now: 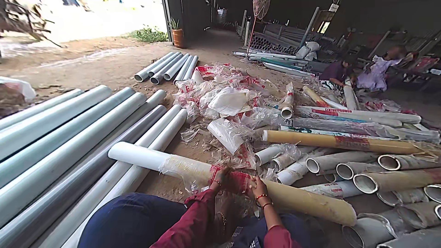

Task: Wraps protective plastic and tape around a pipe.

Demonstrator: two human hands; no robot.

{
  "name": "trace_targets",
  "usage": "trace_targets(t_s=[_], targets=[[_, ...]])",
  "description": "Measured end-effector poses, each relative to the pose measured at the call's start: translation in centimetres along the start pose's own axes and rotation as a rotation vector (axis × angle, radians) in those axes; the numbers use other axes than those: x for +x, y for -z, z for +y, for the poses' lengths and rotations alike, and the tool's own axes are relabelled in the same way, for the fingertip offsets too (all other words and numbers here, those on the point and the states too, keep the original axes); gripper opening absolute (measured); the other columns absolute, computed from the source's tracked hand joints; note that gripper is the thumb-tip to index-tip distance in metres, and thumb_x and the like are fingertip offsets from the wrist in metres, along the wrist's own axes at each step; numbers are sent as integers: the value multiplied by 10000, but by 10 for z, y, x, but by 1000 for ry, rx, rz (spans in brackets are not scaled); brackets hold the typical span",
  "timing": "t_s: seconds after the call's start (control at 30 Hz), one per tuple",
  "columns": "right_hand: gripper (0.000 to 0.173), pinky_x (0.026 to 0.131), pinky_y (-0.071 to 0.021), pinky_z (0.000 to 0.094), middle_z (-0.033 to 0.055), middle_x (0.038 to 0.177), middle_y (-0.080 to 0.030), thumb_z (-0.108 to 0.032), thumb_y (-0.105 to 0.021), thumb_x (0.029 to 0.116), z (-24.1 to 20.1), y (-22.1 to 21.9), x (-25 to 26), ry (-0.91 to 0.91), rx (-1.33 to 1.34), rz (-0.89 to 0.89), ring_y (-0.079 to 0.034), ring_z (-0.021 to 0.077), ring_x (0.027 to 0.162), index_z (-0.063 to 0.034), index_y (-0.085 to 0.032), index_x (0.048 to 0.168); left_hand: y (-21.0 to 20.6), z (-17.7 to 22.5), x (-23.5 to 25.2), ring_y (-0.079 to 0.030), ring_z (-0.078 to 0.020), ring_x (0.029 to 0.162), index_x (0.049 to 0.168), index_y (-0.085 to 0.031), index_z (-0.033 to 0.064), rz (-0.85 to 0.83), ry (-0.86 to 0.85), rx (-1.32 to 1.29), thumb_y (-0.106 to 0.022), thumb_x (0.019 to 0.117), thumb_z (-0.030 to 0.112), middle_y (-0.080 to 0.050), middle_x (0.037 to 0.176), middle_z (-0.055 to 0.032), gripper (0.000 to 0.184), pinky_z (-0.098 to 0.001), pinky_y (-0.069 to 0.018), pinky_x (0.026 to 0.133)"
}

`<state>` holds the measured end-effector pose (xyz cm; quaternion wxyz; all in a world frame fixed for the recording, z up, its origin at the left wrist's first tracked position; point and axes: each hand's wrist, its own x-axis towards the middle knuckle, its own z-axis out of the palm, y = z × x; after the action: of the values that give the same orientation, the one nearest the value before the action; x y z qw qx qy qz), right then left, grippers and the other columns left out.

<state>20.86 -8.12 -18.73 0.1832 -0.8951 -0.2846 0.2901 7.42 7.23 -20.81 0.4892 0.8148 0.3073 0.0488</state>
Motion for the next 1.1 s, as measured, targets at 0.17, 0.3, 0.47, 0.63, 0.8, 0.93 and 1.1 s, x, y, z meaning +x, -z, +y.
trace_targets(t_s=[0.17,0.3,0.47,0.63,0.8,0.93,1.1], targets=[[391,1108,-437,499,292,1364,-608,-79,-485,1083,-1,13,-8,-16,27,-20,-591,403,1295,49,-486,1452,-5,3,-7,-554,-414,1313,1342,-607,-63,6,-76,39,-391,1066,-18,-594,1363,-303,354,-472,-378,1157],[363,1012,-488,476,285,1234,-652,-100,-394,1114,7,17,-10,-36,53,-18,-662,370,1125,65,-497,1420,-17,-6,-17,-538,-424,1291,1297,-643,-73,39,-157,1,-438,1006,-79,-546,1363,-352,355,-444,-395,1138],[286,900,-499,593,297,1062,-677,-102,-466,1092,14,16,1,9,172,228,-663,441,998,60,-608,1280,-45,-28,-30,-562,-442,1203,1159,-715,-67,193,-276,1,-619,892,-125,-580,1259,-317,289,-528,-439,1076],[411,1048,-438,594,349,1300,-605,-123,-654,1013,8,12,23,9,74,72,-592,484,1229,88,-561,1354,-69,-3,-54,-689,-260,1024,1191,-666,-66,174,116,-315,-554,1051,82,-711,1128,-210,233,-426,-526,957],[421,1066,-434,577,336,1315,-597,-169,-660,1017,11,11,24,16,44,25,-585,464,1245,90,-568,1337,-98,6,-35,-549,-334,1284,1521,-361,6,-109,671,-957,-361,1100,472,-441,1510,-240,628,-458,-492,1019],[431,1086,-429,568,325,1352,-586,-150,-666,1009,10,10,24,8,41,21,-570,452,1287,99,-560,1344,-109,14,-26,-492,-298,1315,1508,-385,29,18,667,-1048,-381,1097,407,-426,1515,-198,559,-493,-442,1046],[423,1090,-424,566,319,1386,-565,-148,-657,1013,8,9,25,-15,47,19,-553,444,1313,94,-561,1346,-125,17,-17,-565,-206,1067,1375,-466,-36,222,662,-1045,-440,1100,358,-552,1283,-182,481,-346,-495,905]])
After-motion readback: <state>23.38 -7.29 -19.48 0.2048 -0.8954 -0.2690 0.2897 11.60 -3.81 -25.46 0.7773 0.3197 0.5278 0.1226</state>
